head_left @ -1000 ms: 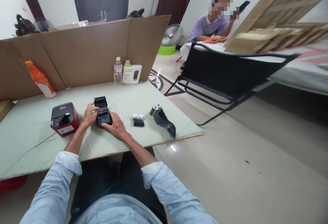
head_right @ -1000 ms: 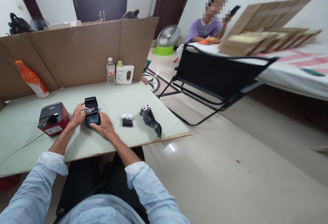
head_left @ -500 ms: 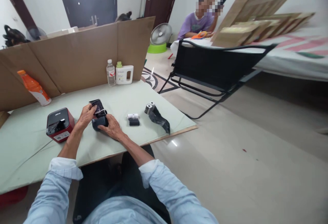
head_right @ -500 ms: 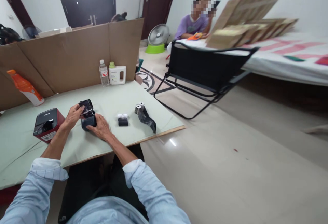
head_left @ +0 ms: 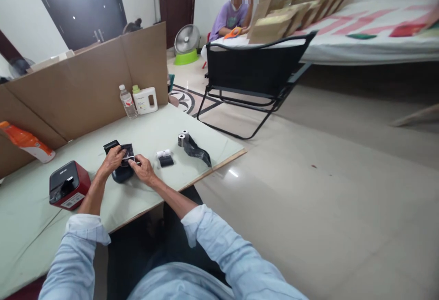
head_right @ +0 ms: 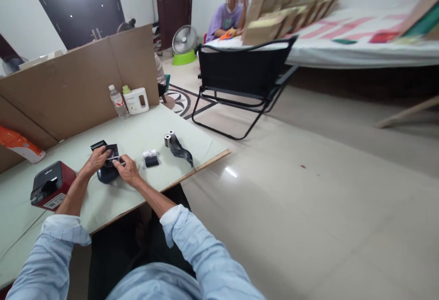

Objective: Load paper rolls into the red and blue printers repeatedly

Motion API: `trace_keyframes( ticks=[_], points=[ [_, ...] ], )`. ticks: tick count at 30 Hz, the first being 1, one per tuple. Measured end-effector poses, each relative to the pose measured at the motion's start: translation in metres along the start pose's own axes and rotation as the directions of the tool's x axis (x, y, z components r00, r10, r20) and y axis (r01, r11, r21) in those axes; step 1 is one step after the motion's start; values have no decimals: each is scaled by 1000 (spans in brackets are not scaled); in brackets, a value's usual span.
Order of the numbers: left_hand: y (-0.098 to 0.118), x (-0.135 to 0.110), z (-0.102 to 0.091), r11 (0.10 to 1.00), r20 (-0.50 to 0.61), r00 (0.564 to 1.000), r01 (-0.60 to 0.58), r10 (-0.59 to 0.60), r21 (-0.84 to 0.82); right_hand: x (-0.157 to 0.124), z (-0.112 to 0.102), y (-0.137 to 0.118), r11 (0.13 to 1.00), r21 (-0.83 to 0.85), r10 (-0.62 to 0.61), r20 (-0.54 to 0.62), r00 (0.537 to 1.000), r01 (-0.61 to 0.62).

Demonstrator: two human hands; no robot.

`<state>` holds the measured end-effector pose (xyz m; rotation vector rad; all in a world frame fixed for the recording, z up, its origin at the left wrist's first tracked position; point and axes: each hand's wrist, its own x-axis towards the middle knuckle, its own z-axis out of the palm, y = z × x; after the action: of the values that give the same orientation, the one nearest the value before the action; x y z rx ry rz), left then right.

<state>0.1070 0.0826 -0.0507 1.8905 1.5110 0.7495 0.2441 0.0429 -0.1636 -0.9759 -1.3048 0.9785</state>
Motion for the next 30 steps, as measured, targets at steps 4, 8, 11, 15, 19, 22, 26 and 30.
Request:
trace_keyframes(
  ticks=[4, 8, 11, 15, 19, 22, 26, 30],
  points=[
    [3, -9, -2, 986, 83, 995, 61, -48, -157, 2, -1, -2, 1000, 26, -16, -27, 999, 17],
    [8, -16, -8, 947, 179, 980, 135, -85, -291, 3, -1, -6, 998, 61, -4, -50, 999, 7],
    [14, -11, -13, 956, 155, 985, 111, -70, -272, 4, -1, -8, 999, 38, -17, -50, 999, 19],
    [30, 9, -13, 993, 119, 988, -89, 97, -74, 5, 0, -9, 999, -36, 26, -19, 999, -26],
    [53, 26, 7, 866, 222, 920, -382, 323, 323, 5, 0, -13, 991, -131, -10, 49, 999, 16],
    [64, 34, 29, 713, 389, 850, -515, 355, 475, 4, -2, -18, 980, -200, -4, 68, 998, 18],
    [65, 44, 49, 614, 482, 805, -583, 347, 532, 3, -3, -24, 950, -311, 14, 84, 996, 13],
    [56, 50, 59, 596, 504, 802, -584, 320, 551, 2, 0, -24, 911, -412, 28, 110, 994, 20]
  ],
)
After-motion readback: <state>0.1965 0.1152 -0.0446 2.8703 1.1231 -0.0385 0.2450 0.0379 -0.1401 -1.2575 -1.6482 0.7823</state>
